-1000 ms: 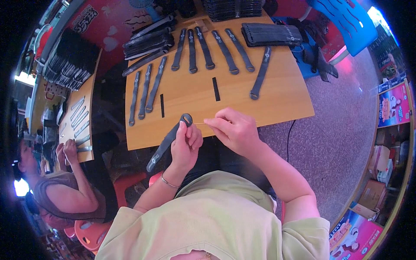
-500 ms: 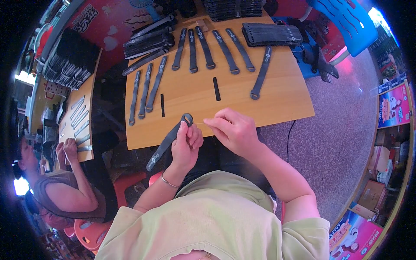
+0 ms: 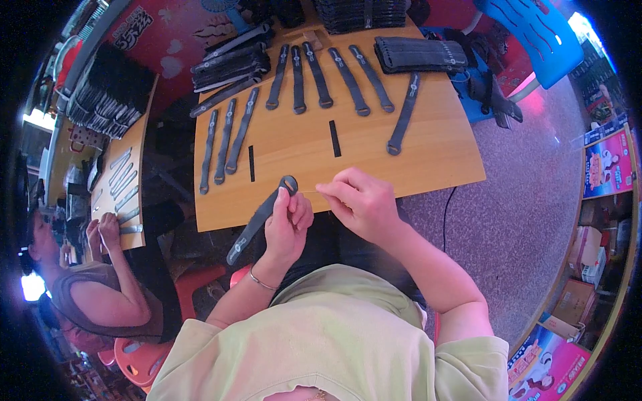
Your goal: The recorder is assembling and organizing black textile straps at a workbench.
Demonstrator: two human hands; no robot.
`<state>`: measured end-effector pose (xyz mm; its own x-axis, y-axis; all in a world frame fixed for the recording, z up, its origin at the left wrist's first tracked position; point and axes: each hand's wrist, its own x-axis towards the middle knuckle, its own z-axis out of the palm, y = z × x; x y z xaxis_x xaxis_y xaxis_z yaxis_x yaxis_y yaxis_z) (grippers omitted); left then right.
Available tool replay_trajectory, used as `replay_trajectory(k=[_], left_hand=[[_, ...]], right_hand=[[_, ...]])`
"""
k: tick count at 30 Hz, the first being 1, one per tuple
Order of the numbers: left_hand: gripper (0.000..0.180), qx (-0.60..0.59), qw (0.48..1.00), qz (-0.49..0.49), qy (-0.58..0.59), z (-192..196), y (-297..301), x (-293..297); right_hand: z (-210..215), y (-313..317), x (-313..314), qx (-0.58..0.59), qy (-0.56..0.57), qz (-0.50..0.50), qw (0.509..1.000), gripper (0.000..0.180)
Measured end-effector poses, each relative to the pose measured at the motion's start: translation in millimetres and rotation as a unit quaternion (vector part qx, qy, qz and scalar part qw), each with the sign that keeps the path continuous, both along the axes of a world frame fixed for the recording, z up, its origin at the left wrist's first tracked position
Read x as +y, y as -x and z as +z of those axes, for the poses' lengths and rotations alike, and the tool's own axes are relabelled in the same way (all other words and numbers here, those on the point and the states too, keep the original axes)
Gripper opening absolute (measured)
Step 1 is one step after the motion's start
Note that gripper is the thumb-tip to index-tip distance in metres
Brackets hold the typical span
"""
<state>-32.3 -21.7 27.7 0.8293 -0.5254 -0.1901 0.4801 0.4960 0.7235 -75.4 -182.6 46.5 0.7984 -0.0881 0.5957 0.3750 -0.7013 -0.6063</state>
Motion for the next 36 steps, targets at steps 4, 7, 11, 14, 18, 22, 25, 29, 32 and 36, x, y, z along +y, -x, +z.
replay_trajectory(k=[4, 7, 11, 14, 18, 22, 25, 29, 32, 36], left_hand=[[0.036, 0.003, 1.000, 0.001, -0.003, 1.0, 0.2, -0.6], [0.035, 0.001, 1.000, 0.006, 0.001, 1.1, 0.6, -0.8], [0.035, -0.010, 1.000, 0.017, -0.006, -3.0, 0.0, -0.7], [0.034, -0.025, 0.999, 0.027, -0.015, -4.7, 0.1, -1.4], [0.034, -0.064, 0.996, 0.038, -0.041, -6.9, 2.4, -1.4], [0.038, -0.125, 0.988, 0.031, -0.079, -8.7, 2.8, -0.8], [0.039, -0.150, 0.983, 0.035, -0.102, -12.3, 2.5, -0.7], [0.038, -0.151, 0.982, 0.049, -0.105, -10.7, 2.7, -1.8], [0.034, -0.179, 0.975, 0.053, -0.124, -10.8, 3.9, -0.7], [0.026, -0.185, 0.970, 0.006, -0.160, -8.6, 9.3, -2.6]], right_hand=[[-0.5, 0.2, 0.5, -0.001, 0.007, -0.007, 1.000, 0.017], [-1.1, -0.1, 1.0, -0.003, 0.006, -0.008, 1.000, 0.018], [0.0, 0.1, 2.7, -0.007, 0.015, -0.012, 1.000, 0.017], [-2.1, 0.0, 6.5, 0.002, -0.008, -0.014, 1.000, 0.015], [-1.4, 1.5, 12.8, 0.117, -0.185, 0.028, 0.975, 0.010], [-5.2, 4.5, 18.9, 0.212, -0.302, 0.056, 0.928, 0.006], [-8.5, 4.5, 21.2, 0.253, -0.413, 0.101, 0.869, 0.007], [-4.5, 4.0, 20.1, 0.292, -0.476, 0.136, 0.819, 0.008], [-2.9, 3.3, 20.0, 0.280, -0.479, 0.143, 0.819, 0.008], [-2.1, 4.6, 23.8, 0.226, -0.499, 0.126, 0.827, 0.009]])
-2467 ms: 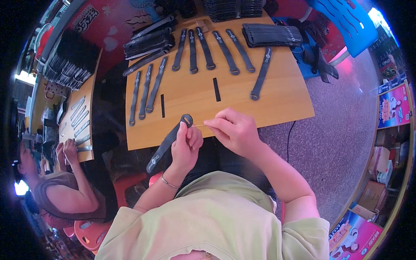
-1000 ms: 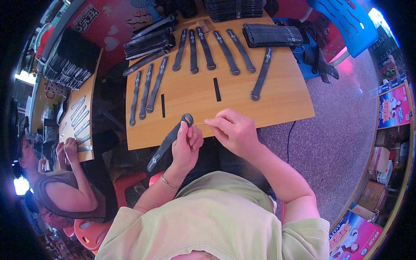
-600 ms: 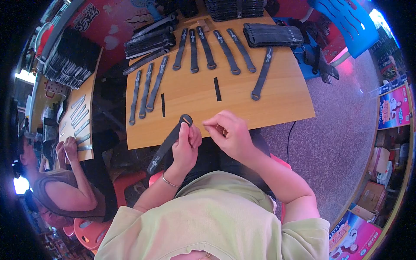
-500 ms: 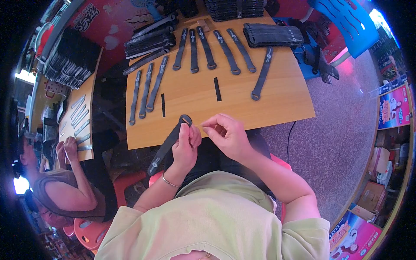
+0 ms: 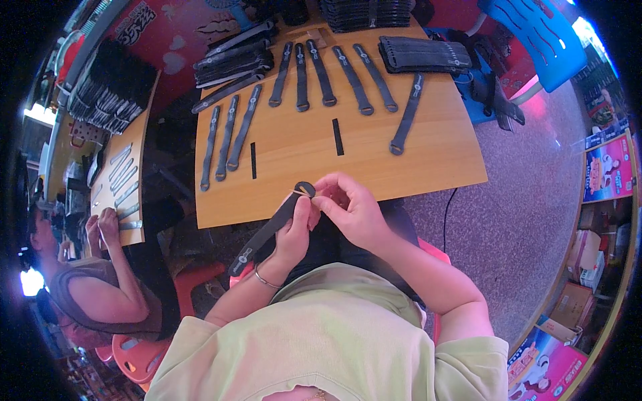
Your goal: The recorder is assembling and organizing black textile straps at a workbench.
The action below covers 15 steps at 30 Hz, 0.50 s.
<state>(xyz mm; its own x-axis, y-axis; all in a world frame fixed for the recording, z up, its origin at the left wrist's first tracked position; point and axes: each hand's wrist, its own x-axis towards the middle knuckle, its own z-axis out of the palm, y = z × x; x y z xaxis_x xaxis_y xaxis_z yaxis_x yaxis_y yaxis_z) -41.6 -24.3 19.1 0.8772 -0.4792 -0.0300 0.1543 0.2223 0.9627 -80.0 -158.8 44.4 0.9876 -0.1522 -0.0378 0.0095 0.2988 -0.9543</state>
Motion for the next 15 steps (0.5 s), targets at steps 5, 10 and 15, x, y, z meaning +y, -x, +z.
replay_trajectory(k=[5, 10, 15], left_hand=[[0.022, -0.050, 0.998, -0.040, -0.020, -2.9, -3.3, 1.4], [0.031, -0.003, 0.993, -0.114, -0.037, 4.8, -11.8, 3.3], [0.033, 0.030, 0.978, -0.204, -0.031, 0.7, -28.5, 14.9]], right_hand=[[9.9, -1.8, -10.5, -0.080, 0.281, -0.066, 0.954, 0.022], [6.8, -4.6, -25.7, -0.213, 0.508, -0.106, 0.828, 0.031], [7.2, -7.0, -30.3, -0.245, 0.577, -0.094, 0.773, 0.032]])
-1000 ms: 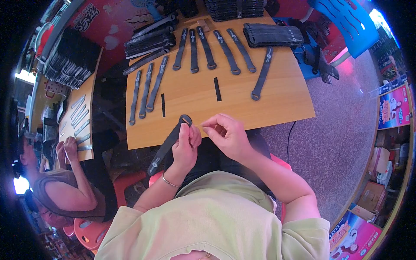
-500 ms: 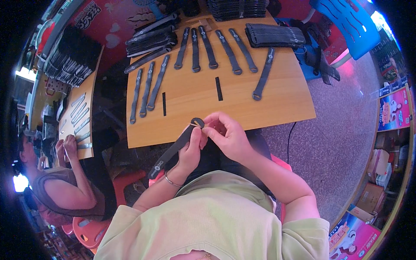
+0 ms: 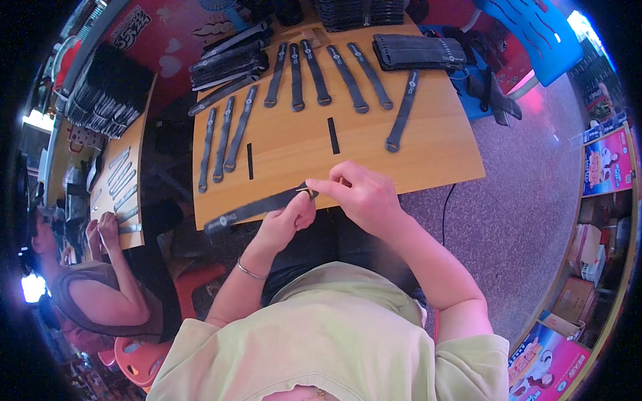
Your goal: The recorder is assembling and organizing black textile straps at a workbench.
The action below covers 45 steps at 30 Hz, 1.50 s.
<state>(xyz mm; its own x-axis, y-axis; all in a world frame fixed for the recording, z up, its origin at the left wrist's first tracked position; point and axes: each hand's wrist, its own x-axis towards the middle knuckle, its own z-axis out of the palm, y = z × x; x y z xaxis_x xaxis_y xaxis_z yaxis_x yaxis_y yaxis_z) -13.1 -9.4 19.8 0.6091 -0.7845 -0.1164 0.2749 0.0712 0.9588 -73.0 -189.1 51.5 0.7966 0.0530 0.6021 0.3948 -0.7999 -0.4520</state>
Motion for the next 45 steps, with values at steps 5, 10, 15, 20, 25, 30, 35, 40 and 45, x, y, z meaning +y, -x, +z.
replay_trajectory(k=[5, 10, 15, 20, 25, 30, 35, 40, 45], left_hand=[[0.022, 0.070, 0.992, 0.101, 0.029, 6.2, 5.2, -3.3], [0.012, -0.072, 0.981, 0.178, -0.022, 4.6, 11.0, -4.4], [0.015, -0.174, 0.956, 0.226, -0.066, -1.1, 13.2, -2.9], [0.016, -0.238, 0.937, 0.249, -0.063, 0.7, 16.5, -6.2], [0.011, -0.245, 0.930, 0.272, -0.034, -1.0, 16.0, -6.5], [0.011, -0.282, 0.925, 0.250, -0.047, -2.8, 10.1, -3.1], [0.012, -0.280, 0.926, 0.245, -0.059, -3.7, 8.6, -3.5], [0.012, -0.301, 0.919, 0.244, -0.076, -1.5, 9.8, -4.5], [0.011, -0.255, 0.936, 0.231, -0.074, -1.5, 12.0, -5.8]], right_hand=[[1.0, 0.1, 8.7, 0.025, -0.040, -0.014, 0.999, 0.024], [5.1, 6.2, 23.3, 0.029, -0.054, -0.030, 0.998, 0.017], [10.2, 9.0, 27.7, 0.031, -0.036, -0.038, 0.998, 0.012], [9.3, 10.8, 30.4, 0.040, -0.050, -0.051, 0.997, 0.012], [10.1, 11.1, 30.1, 0.042, -0.058, -0.053, 0.996, 0.015], [6.4, 10.1, 23.7, 0.044, -0.042, -0.025, 0.998, 0.019], [6.9, 7.9, 25.1, 0.032, -0.028, -0.034, 0.999, 0.015], [9.3, 7.7, 27.0, 0.029, -0.017, -0.048, 0.998, 0.011], [7.7, 9.8, 25.4, 0.070, -0.027, -0.058, 0.995, 0.009]])
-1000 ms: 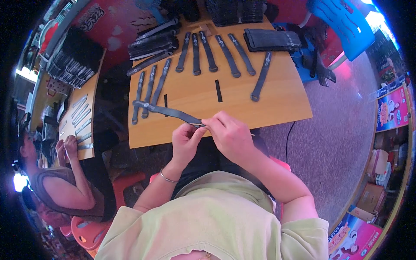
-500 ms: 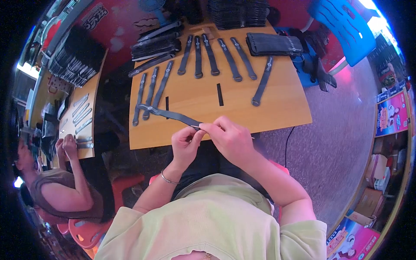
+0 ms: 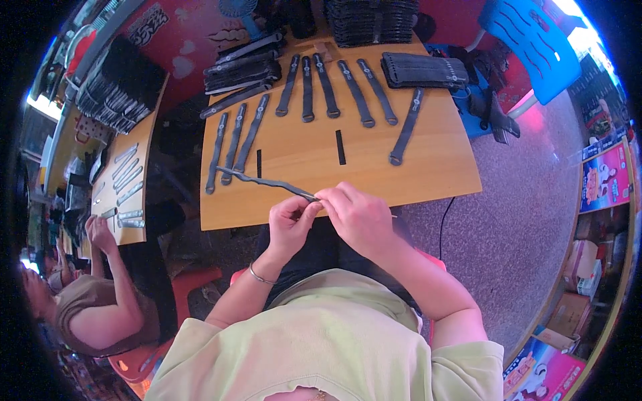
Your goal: The recorder is assembling and organizing black textile straps at a workbench.
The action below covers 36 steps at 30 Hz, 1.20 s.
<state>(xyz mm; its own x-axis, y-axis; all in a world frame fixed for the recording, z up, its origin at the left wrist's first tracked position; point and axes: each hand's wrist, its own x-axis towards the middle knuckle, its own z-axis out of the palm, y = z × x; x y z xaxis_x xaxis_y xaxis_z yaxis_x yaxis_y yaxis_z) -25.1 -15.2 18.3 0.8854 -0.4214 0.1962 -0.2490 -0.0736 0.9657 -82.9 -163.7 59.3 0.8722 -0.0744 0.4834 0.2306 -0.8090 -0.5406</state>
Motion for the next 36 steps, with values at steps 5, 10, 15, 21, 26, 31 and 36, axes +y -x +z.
replay_trajectory(k=[5, 10, 15, 21, 26, 31, 36], left_hand=[[0.013, 0.019, 1.000, -0.025, 0.002, 1.4, -0.3, 0.4], [0.021, 0.053, 0.996, -0.066, -0.002, 1.0, -1.5, 1.8], [0.024, 0.078, 0.989, -0.128, 0.001, 3.0, 1.9, 3.2], [0.021, 0.130, 0.972, -0.187, 0.066, 10.4, -2.6, 7.8], [0.022, 0.102, 0.974, -0.133, 0.151, 11.4, 9.5, 11.7], [0.020, 0.109, 0.963, -0.130, 0.210, 29.6, 12.9, 5.1], [0.021, 0.129, 0.959, -0.175, 0.179, 23.9, 15.5, 12.6]], right_hand=[[0.0, 0.1, -5.9, 0.024, -0.021, 0.002, 0.999, 0.007], [-0.7, -3.5, -11.3, 0.020, -0.032, 0.000, 0.999, 0.006], [2.4, -5.4, -16.3, -0.016, 0.011, -0.035, 0.999, 0.006], [18.3, -0.4, -20.3, -0.004, 0.019, 0.012, 1.000, 0.009], [29.0, -0.4, -45.2, 0.063, -0.109, 0.159, 0.979, 0.023], [34.2, 4.8, -37.2, 0.050, -0.211, 0.170, 0.961, 0.042], [11.1, 0.5, -12.2, 0.040, -0.363, 0.230, 0.902, 0.028]])
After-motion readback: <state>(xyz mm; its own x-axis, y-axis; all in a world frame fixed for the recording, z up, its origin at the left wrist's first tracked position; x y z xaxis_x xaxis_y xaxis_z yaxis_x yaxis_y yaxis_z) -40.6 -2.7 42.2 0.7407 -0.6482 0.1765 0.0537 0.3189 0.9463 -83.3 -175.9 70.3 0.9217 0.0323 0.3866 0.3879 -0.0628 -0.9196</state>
